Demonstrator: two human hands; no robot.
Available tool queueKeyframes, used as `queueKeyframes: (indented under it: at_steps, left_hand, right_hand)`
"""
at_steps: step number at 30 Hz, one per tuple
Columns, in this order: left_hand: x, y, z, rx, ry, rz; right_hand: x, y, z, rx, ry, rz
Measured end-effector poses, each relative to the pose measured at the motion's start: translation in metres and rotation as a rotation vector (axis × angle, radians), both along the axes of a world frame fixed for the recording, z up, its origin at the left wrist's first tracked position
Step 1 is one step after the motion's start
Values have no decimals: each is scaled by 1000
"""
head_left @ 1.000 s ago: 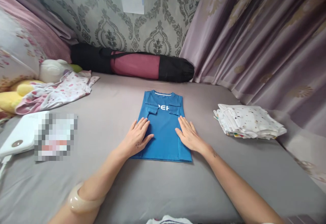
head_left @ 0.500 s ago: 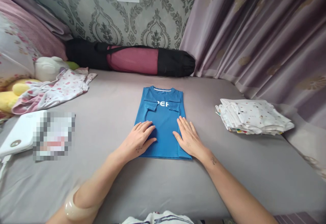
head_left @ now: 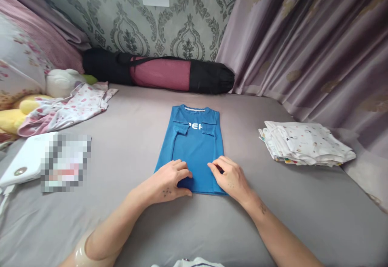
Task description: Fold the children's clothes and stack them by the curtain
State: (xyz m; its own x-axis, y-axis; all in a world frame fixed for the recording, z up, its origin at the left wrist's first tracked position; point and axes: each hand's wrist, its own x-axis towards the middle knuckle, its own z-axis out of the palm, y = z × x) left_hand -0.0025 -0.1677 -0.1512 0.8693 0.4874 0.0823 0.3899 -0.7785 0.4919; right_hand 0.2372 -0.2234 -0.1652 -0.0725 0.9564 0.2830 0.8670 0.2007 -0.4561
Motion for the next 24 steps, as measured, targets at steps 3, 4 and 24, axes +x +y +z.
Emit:
queueKeyframes:
  at_steps: [3,4,24]
  left_hand:
    - [-1,-2,0,14,5,-26]
    - [-1,-3,-1,20,1,-38]
    - [6,-4,-6,176,-32,63]
  right_hand:
    - [-2,-4,0,-54,-40,49]
    - [-2,-4,0,-65,-50,68]
    - [-3,-13,11,-140,-180,274]
